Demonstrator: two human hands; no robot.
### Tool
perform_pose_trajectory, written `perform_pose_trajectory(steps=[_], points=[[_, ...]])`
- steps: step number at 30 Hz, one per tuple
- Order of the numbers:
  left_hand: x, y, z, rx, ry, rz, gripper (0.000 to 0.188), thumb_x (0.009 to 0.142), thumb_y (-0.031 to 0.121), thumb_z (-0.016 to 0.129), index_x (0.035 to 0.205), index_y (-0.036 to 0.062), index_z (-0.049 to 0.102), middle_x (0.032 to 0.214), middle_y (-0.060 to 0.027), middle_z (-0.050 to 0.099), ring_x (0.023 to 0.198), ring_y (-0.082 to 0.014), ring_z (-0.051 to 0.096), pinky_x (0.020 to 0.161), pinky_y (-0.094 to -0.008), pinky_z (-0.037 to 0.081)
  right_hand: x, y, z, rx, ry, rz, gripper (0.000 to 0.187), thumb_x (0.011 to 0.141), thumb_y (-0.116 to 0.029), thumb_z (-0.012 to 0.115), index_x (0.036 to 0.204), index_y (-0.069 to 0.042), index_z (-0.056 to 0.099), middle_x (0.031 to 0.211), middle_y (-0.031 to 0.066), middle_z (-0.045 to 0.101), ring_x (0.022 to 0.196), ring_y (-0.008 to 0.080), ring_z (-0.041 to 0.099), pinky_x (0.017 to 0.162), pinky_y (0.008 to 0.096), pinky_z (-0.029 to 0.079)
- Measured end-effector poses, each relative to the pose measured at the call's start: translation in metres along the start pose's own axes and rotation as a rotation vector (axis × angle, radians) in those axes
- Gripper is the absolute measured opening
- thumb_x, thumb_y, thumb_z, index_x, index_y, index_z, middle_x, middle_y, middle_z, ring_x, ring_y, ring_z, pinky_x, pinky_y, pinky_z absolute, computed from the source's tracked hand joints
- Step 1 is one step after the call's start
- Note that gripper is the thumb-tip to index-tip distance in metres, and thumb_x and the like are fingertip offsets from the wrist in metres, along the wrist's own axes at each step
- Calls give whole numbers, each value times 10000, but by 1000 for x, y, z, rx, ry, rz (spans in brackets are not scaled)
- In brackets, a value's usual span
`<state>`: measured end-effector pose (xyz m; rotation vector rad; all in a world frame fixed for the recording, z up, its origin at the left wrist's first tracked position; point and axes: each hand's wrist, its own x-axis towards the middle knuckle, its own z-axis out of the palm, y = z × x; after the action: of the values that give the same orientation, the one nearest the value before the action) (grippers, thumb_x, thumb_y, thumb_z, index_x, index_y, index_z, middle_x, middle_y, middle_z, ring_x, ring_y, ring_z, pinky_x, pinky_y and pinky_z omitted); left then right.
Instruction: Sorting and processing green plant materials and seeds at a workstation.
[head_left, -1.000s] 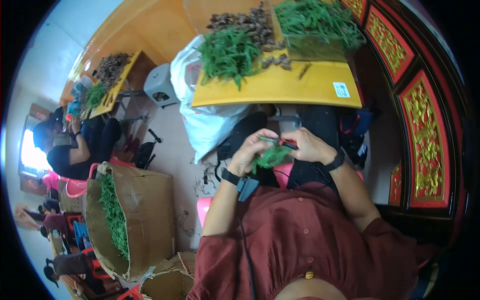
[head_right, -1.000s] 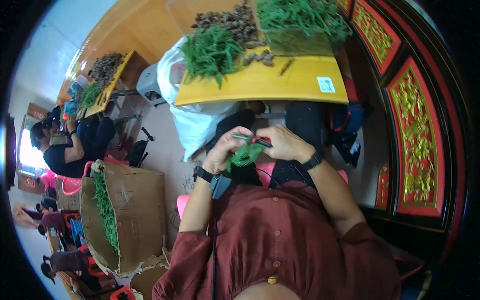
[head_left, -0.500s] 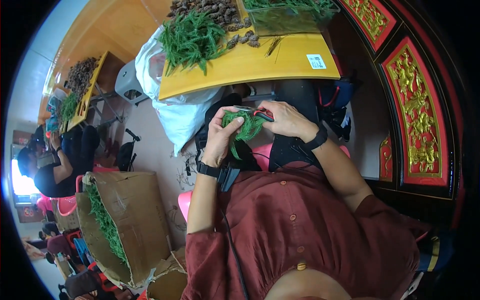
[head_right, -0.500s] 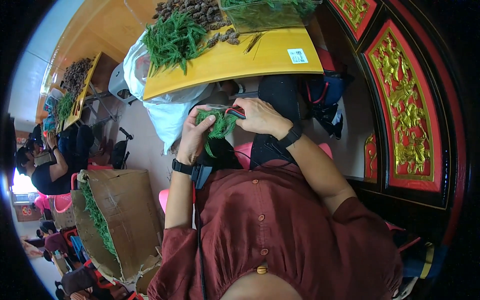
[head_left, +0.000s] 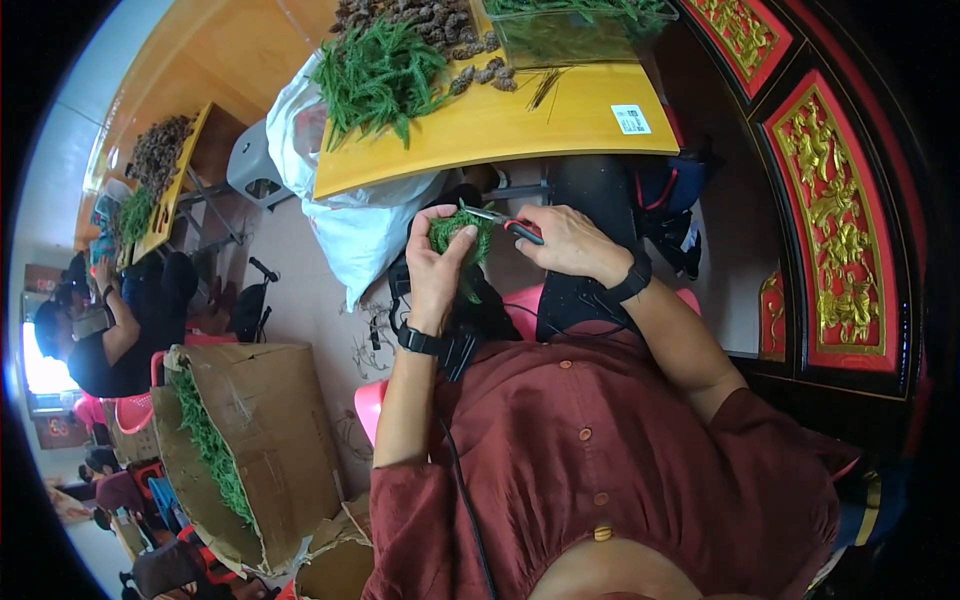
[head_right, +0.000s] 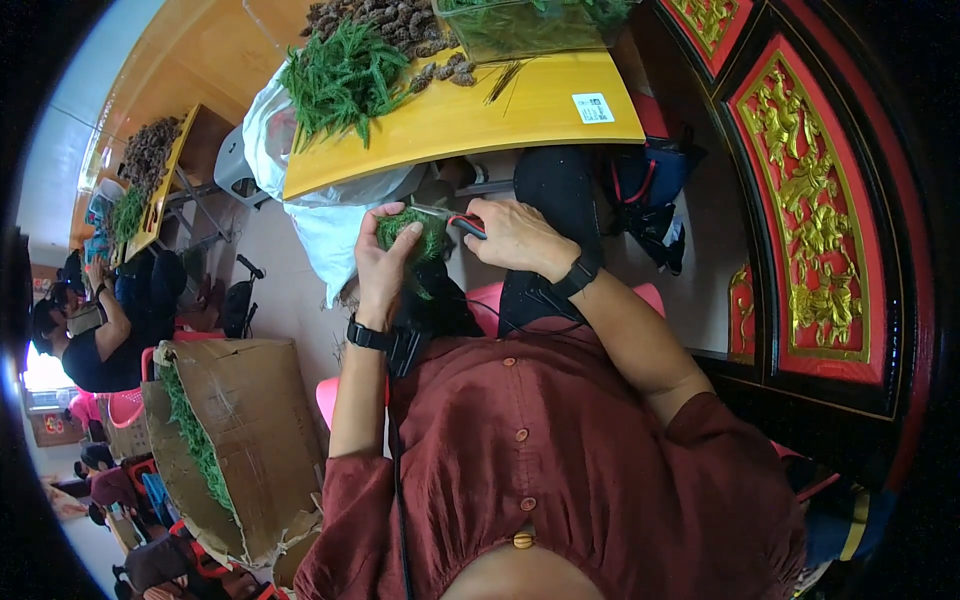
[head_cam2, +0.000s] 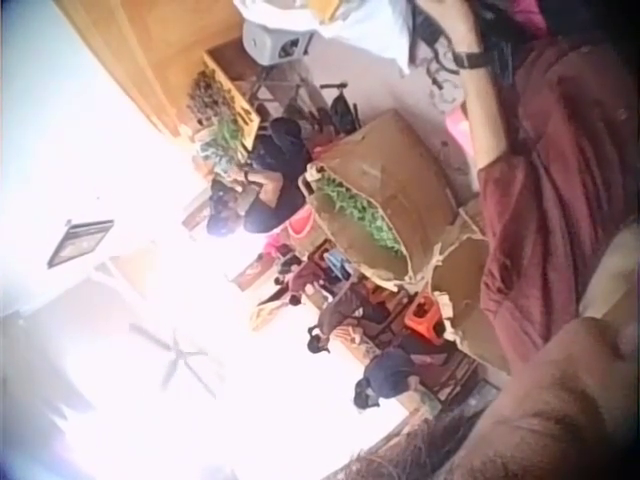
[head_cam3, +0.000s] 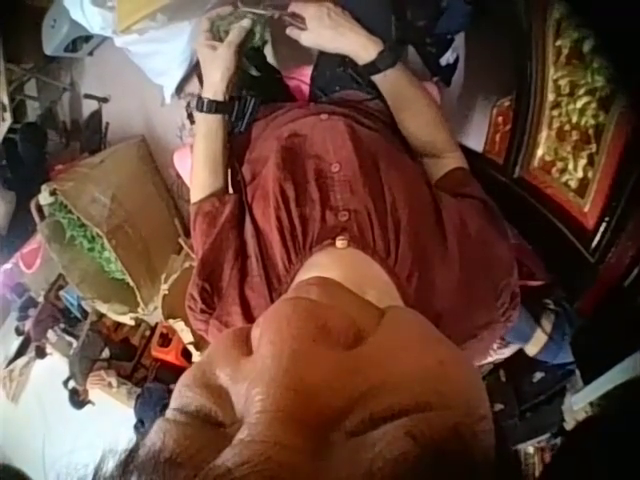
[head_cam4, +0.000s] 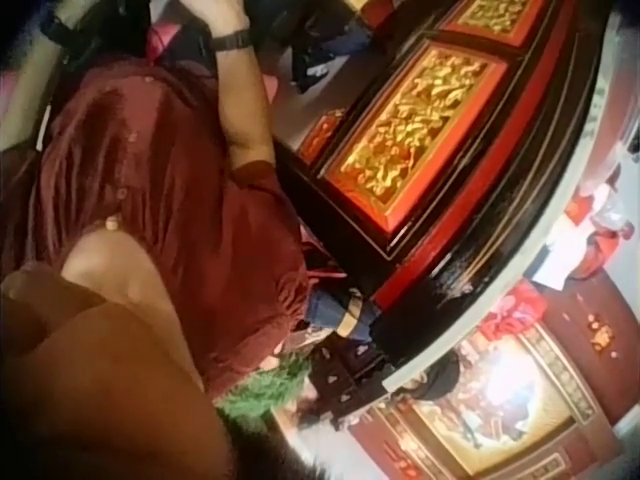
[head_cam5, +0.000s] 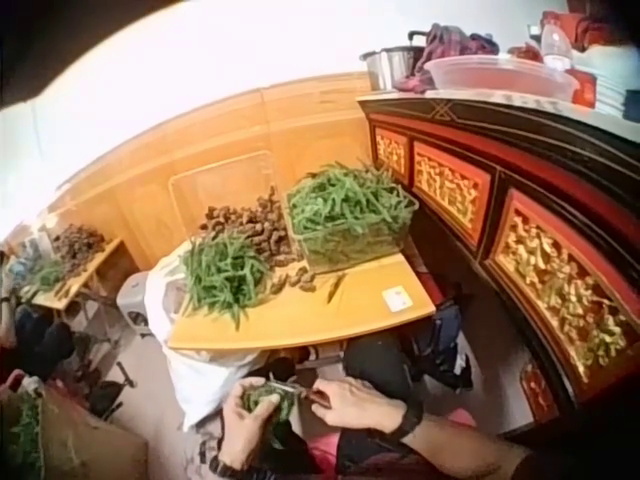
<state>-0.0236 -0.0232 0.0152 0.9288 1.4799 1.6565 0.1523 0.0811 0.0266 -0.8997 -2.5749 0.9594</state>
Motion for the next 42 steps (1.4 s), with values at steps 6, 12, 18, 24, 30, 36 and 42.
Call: perform_pose_trajectory(steps=[6, 12, 18, 24, 30, 36, 42], points=[[2, 24, 29, 138, -13, 113, 317, 822, 51, 690, 1097, 49, 534, 961, -22, 579, 826, -92, 554, 709, -221, 479, -7, 4, -31, -30, 57, 28, 278, 786, -241, 645, 974, -48, 571, 855, 197, 635, 856, 407, 607, 740, 475, 483], [-6, 35, 35, 142, 56, 29, 351, 828, 43, 684, 1131, 54, 509, 934, -3, 559, 794, -77, 538, 680, -208, 465, -15, -7, -50, -12, -5, 39, 279, 775, -239, 630, 926, -14, 565, 928, 217, 632, 896, 418, 603, 773, 499, 481], [-15, 45, 27, 136, 61, 44, 385, 821, 45, 689, 1156, 45, 498, 948, -17, 550, 818, -83, 529, 718, -215, 477, -10, -9, -39, -43, 7, -37, 266, 754, -213, 643, 933, -30, 574, 876, 204, 635, 859, 418, 604, 740, 493, 481], [-19, 44, -6, 25, -47, -51, 429, 818, 57, 692, 1196, 61, 491, 942, -24, 563, 835, -95, 551, 729, -236, 495, -10, -38, -39, -76, -12, -69, 182, 711, -161, 612, 858, -56, 625, 810, 210, 649, 793, 421, 616, 705, 498, 495], [-24, 49, -65, -130, -324, -332, 297, 868, 83, 654, 1147, 14, 582, 947, -1, 626, 865, -76, 573, 803, -214, 463, -11, -56, -13, -108, 9, -50, 254, 702, -199, 715, 914, -79, 644, 790, 188, 644, 782, 401, 612, 676, 463, 492], [-39, 18, -100, 24, -315, -148, 257, 822, 56, 679, 1058, 3, 592, 918, -9, 625, 826, -79, 571, 765, -229, 472, -10, -74, 27, -154, 23, -75, 224, 711, -154, 707, 893, -52, 627, 784, 171, 635, 757, 390, 610, 649, 424, 480], [-65, 2, -133, 528, 72, 240, 448, 768, 178, 748, 1126, 2, 545, 895, -108, 623, 829, -182, 596, 780, -320, 479, -10, -80, 85, -86, 46, -96, 215, 743, -120, 687, 924, -26, 619, 733, 166, 571, 680, 291, 587, 650, 343, 459]])
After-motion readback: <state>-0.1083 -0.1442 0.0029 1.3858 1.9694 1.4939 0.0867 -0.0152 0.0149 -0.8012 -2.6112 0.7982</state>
